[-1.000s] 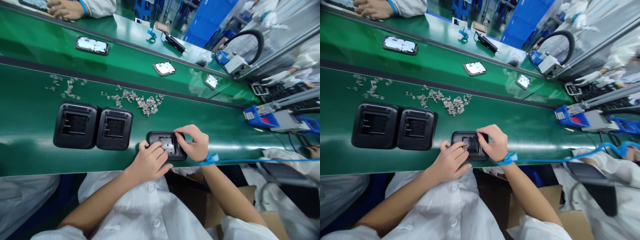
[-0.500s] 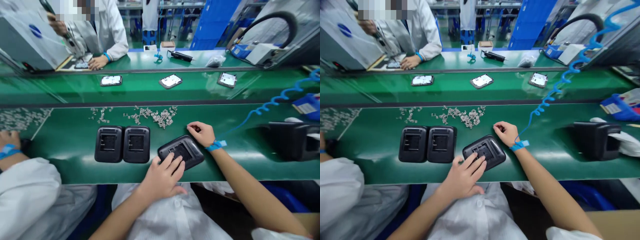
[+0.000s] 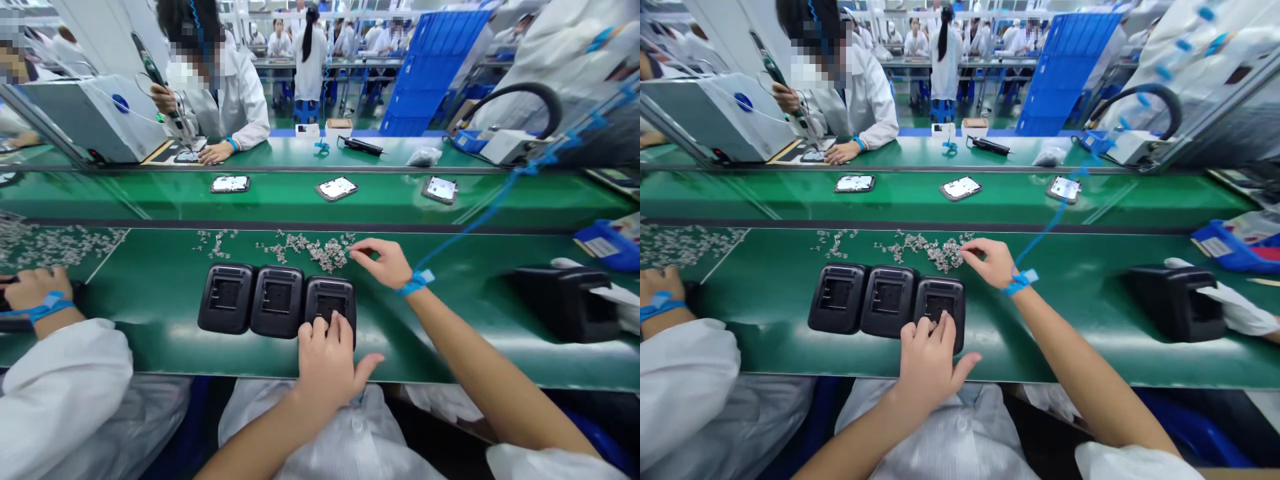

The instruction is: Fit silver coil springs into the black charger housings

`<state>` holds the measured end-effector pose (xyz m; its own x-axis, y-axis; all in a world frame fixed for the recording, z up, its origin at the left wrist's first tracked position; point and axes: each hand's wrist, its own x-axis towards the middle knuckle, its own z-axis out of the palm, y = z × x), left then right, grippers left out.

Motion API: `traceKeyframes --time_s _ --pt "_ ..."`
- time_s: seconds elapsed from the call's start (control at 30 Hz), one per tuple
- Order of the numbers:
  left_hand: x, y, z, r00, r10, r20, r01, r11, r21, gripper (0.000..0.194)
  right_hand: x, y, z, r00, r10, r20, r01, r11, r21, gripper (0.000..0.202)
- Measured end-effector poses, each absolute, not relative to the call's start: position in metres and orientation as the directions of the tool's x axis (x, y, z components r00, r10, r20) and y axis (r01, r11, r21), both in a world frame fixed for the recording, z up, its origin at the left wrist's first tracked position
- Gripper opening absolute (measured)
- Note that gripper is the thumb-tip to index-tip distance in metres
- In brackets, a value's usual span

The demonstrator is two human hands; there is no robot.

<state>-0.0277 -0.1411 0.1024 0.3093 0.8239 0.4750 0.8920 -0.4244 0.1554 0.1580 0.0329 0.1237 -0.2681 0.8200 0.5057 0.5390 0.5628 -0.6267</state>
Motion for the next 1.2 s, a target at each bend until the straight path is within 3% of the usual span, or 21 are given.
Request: traceKeyframes --time_s 0.07,0.17,0.37,0.53,0.7,0.9,1.03,1.1,1.2 --pt "-0.028 -0.141 0.103 0.283 0.828 0.484 0.908 -0.394 0.144 0.070 0.126 0.052 0.146 -0.468 0.772 0.429 0.545 0.635 -0.548 0.017" --pt "-0.030 -0.142 0.103 0.236 0.844 0.481 0.925 -0.347 0.156 0.068 0.068 0.084 0.165 -0.617 0.775 0.137 0.667 0.608 -0.431 0.015" --pt "-0.050 -0.154 0.100 0.140 0.867 0.478 0.951 -0.253 0.180 0.058 -0.025 0.141 0.155 -0.451 0.888 -0.090 0.859 0.404 -0.314 0.019" --pt "-0.076 -0.168 0.097 0.061 0.857 0.512 0.939 -0.223 0.261 0.048 -0.043 0.159 0.138 -0.357 0.915 -0.189 0.914 0.300 -0.274 0.033" --pt "-0.092 -0.165 0.095 -0.021 0.856 0.517 0.934 -0.168 0.316 0.038 -0.021 0.152 0.141 -0.394 0.913 -0.106 0.878 0.340 -0.336 0.014" --pt "-0.096 -0.142 0.106 0.002 0.809 0.588 0.922 -0.230 0.313 0.029 0.030 0.098 0.153 -0.455 0.874 0.169 0.736 0.476 -0.481 0.037" --pt "-0.086 -0.118 0.123 0.033 0.691 0.722 0.903 -0.330 0.274 0.025 0.070 0.044 0.137 -0.391 0.833 0.392 0.382 0.534 -0.754 0.027" --pt "-0.075 -0.103 0.127 0.058 0.694 0.718 0.891 -0.360 0.277 0.025 0.085 0.018 0.126 -0.328 0.849 0.415 0.209 0.494 -0.844 0.017" --pt "-0.054 -0.084 0.127 0.054 0.752 0.657 0.795 -0.430 0.427 0.012 0.099 -0.010 0.117 -0.220 0.885 0.409 0.120 0.441 -0.890 0.015"
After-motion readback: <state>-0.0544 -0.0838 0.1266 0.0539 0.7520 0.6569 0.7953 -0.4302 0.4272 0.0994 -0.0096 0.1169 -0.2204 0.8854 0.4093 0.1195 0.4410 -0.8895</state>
